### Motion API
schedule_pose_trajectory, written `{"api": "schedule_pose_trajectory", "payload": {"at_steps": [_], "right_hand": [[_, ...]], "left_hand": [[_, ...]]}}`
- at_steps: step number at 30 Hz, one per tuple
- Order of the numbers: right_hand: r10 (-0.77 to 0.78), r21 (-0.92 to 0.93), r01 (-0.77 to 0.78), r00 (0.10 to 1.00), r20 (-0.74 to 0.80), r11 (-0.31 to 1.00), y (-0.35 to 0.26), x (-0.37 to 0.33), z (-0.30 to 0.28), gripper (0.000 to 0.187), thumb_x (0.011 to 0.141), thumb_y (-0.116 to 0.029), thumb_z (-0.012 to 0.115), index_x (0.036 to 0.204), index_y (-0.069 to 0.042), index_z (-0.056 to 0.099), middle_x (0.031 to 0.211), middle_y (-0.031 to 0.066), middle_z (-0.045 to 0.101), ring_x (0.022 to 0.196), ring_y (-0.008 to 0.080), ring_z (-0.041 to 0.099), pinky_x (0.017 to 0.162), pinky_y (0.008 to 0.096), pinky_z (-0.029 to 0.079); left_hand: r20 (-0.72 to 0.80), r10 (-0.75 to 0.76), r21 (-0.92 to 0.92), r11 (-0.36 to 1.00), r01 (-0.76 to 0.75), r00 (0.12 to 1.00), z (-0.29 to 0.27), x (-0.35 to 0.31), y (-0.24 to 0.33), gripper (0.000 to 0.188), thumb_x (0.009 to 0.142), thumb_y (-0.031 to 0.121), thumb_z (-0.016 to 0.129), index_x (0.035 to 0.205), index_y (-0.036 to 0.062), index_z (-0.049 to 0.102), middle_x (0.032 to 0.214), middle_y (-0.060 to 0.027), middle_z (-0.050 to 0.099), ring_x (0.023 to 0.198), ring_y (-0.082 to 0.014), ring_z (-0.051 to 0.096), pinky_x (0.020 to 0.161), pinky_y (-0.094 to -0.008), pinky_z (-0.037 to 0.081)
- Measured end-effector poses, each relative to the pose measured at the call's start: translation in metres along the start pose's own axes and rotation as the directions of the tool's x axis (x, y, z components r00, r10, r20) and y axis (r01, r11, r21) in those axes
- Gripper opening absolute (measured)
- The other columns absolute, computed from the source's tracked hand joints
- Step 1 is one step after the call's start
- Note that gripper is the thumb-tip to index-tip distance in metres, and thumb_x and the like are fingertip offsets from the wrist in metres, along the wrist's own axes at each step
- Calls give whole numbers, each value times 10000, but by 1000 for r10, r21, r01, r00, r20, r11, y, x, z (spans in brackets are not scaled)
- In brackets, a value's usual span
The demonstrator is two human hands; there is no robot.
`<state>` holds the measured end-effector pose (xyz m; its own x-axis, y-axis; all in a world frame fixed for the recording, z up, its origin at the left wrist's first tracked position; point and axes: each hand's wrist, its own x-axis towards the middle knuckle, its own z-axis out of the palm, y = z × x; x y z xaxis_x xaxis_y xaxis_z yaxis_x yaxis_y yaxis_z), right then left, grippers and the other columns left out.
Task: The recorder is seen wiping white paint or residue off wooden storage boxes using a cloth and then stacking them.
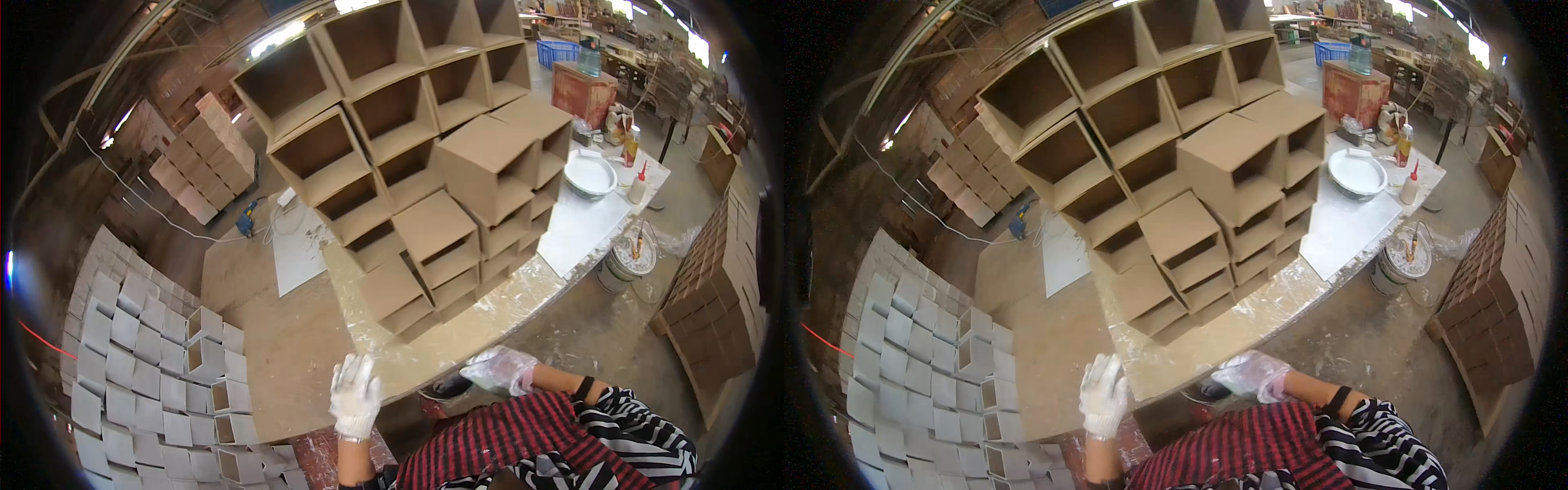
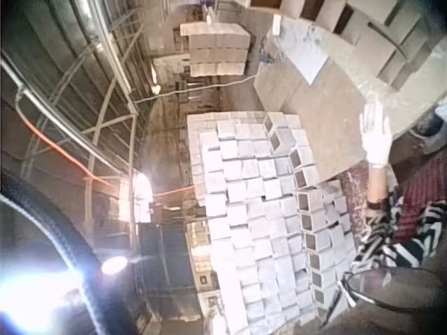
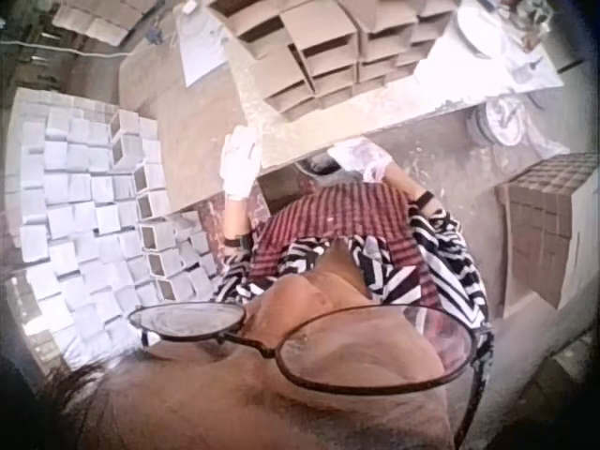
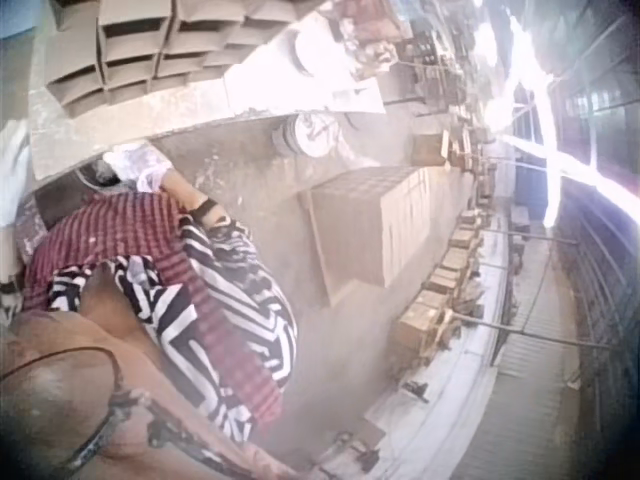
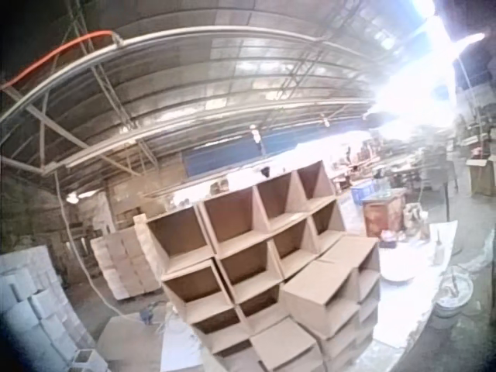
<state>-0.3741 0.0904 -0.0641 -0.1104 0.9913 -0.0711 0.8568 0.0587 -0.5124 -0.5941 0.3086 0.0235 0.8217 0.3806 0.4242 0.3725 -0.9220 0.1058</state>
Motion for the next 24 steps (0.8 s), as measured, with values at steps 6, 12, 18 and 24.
{"api": "schedule_pose_trajectory", "payload": {"at_steps": [6, 12, 18, 24], "right_hand": [[258, -128, -296, 933, -253, 946, 22, -109, -5, 355, 882, -134, 465, 1208, -59, 584, 1201, 121, 611, 1131, 255, 571, 984, 355, 434], [591, 435, -445, 750, -296, 783, 49, -151, 20, 322, 895, -146, 474, 1179, -77, 608, 1153, 147, 626, 1090, 272, 584, 969, 348, 439], [803, 734, -386, 474, -361, 558, 44, -177, 29, 280, 939, -251, 489, 1064, -53, 643, 942, 71, 647, 896, 180, 599, 808, 307, 470], [961, 959, 283, 271, -49, -31, 40, -200, -7, 360, 942, -415, 514, 1040, -91, 635, 777, 9, 629, 621, 96, 582, 521, 215, 446]], "left_hand": [[175, -256, -380, 873, 305, 951, 48, 56, 80, 439, 825, 215, 672, 1228, 95, 550, 1165, -117, 607, 1105, -314, 569, 980, -435, 426], [557, -455, -816, -456, 355, 695, 123, 86, 65, 611, 891, 321, 630, 1352, -3, 397, 1332, -195, 471, 1231, -334, 458, 1022, -477, 370], [465, -527, -812, -574, 105, 711, 130, 120, 68, 484, 932, 284, 562, 1318, 30, 417, 1298, -127, 482, 1251, -320, 390, 1081, -518, 274], [548, -633, -821, -533, 206, 547, 47, 76, 72, 393, 921, 337, 538, 1101, -9, 495, 1067, -112, 561, 917, -205, 516, 764, -405, 412]]}}
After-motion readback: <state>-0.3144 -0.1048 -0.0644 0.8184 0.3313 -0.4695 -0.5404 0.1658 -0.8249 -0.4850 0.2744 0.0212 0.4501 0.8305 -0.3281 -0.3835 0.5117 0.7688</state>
